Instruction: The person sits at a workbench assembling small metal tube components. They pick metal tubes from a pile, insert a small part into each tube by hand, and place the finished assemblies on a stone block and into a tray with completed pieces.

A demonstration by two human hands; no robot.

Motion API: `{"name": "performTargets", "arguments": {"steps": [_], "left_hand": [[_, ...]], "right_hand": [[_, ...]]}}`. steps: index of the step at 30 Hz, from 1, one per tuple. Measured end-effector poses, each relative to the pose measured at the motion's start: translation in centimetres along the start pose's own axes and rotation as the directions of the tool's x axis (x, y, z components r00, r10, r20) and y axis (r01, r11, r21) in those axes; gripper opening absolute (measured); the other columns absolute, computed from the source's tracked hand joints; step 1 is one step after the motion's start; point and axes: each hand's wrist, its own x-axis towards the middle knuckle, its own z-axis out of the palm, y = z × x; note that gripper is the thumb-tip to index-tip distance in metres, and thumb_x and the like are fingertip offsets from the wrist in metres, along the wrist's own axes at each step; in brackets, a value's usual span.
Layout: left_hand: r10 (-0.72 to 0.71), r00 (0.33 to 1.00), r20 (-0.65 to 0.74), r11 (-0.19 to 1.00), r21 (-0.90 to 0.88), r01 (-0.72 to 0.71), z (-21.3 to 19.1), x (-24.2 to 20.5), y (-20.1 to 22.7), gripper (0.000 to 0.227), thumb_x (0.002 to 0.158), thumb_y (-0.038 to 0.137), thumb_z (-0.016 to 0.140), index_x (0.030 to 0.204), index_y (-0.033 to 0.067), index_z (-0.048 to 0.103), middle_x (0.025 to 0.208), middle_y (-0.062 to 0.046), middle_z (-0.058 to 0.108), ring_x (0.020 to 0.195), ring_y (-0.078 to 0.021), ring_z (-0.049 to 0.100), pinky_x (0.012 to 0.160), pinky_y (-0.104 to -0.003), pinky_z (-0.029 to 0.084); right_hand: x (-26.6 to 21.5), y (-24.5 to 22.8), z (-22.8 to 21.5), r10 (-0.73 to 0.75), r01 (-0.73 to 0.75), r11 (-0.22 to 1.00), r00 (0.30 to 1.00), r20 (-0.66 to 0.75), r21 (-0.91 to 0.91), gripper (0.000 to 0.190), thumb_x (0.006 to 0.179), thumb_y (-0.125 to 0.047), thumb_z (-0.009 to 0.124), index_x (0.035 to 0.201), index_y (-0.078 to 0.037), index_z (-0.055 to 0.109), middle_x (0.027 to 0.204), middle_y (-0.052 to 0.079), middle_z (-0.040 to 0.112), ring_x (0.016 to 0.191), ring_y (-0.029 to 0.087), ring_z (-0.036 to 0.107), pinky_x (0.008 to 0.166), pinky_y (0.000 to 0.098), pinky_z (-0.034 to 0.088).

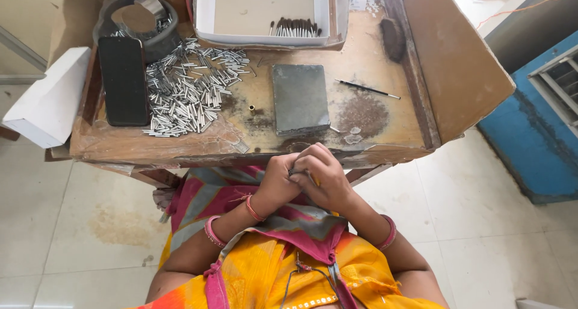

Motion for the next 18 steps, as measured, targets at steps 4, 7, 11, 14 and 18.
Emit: {"name": "performTargets", "arguments": {"steps": [4, 7, 11, 14, 18], "left_hand": [[0.017, 1.0, 0.026, 0.995, 0.097, -0.02, -0.3, 0.5, 0.4, 0.018, 0.078, 0.006, 0.067, 0.096, 0.0033, 0.068, 0.084, -0.019, 0.068, 0.078, -0.0341, 0.07, 0.068, -0.037, 0.055], [0.211, 0.967, 0.146, 0.926, 0.288, -0.245, -2.2, 2.6, 2.7, 0.013, 0.081, 0.008, 0.072, 0.091, 0.0052, 0.064, 0.082, -0.018, 0.066, 0.081, -0.0387, 0.067, 0.067, -0.043, 0.054], [0.389, 0.857, 0.339, 0.591, 0.622, -0.514, -6.2, 9.4, 5.0, 0.014, 0.079, 0.008, 0.071, 0.089, 0.0079, 0.061, 0.085, -0.011, 0.063, 0.081, -0.0321, 0.066, 0.07, -0.046, 0.053], [0.493, 0.756, 0.43, 0.166, 0.807, -0.567, -10.0, 17.2, 2.6, 0.012, 0.083, 0.006, 0.066, 0.095, 0.0076, 0.066, 0.104, -0.009, 0.065, 0.093, -0.0235, 0.066, 0.078, -0.04, 0.056], [0.531, 0.675, 0.513, -0.097, 0.828, -0.553, -11.6, 25.1, 1.0, 0.004, 0.083, 0.013, 0.066, 0.085, 0.0101, 0.067, 0.107, -0.007, 0.065, 0.103, -0.0223, 0.066, 0.082, -0.035, 0.056]], "right_hand": [[1.8, -1.2, -1.0, -0.299, 0.319, 0.869, 0.948, 0.111, -0.379, 0.011, 0.088, -0.008, 0.068, 0.091, -0.002, 0.06, 0.09, 0.013, 0.058, 0.086, 0.033, 0.056, 0.083, 0.0444, 0.047], [3.6, 4.8, -4.7, -0.302, 0.251, 0.757, 0.953, 0.018, -0.604, 0.012, 0.092, -0.011, 0.069, 0.088, -0.004, 0.061, 0.086, 0.012, 0.059, 0.083, 0.031, 0.057, 0.085, 0.0462, 0.045], [7.7, 7.1, -10.5, -0.202, -0.028, 0.614, 0.96, -0.192, -0.789, 0.01, 0.098, -0.012, 0.071, 0.099, -0.004, 0.065, 0.097, 0.014, 0.065, 0.099, 0.037, 0.06, 0.092, 0.0478, 0.044], [8.1, 12.0, -12.1, -0.122, -0.122, 0.495, 0.971, -0.207, -0.861, 0.021, 0.079, -0.011, 0.071, 0.1, -0.007, 0.069, 0.101, 0.017, 0.064, 0.102, 0.04, 0.058, 0.089, 0.048, 0.044], [7.3, 13.4, -12.2, 0.005, -0.203, 0.425, 0.975, -0.222, -0.882, 0.016, 0.08, -0.008, 0.069, 0.096, -0.01, 0.071, 0.105, 0.013, 0.065, 0.104, 0.038, 0.058, 0.089, 0.049, 0.044]]}}
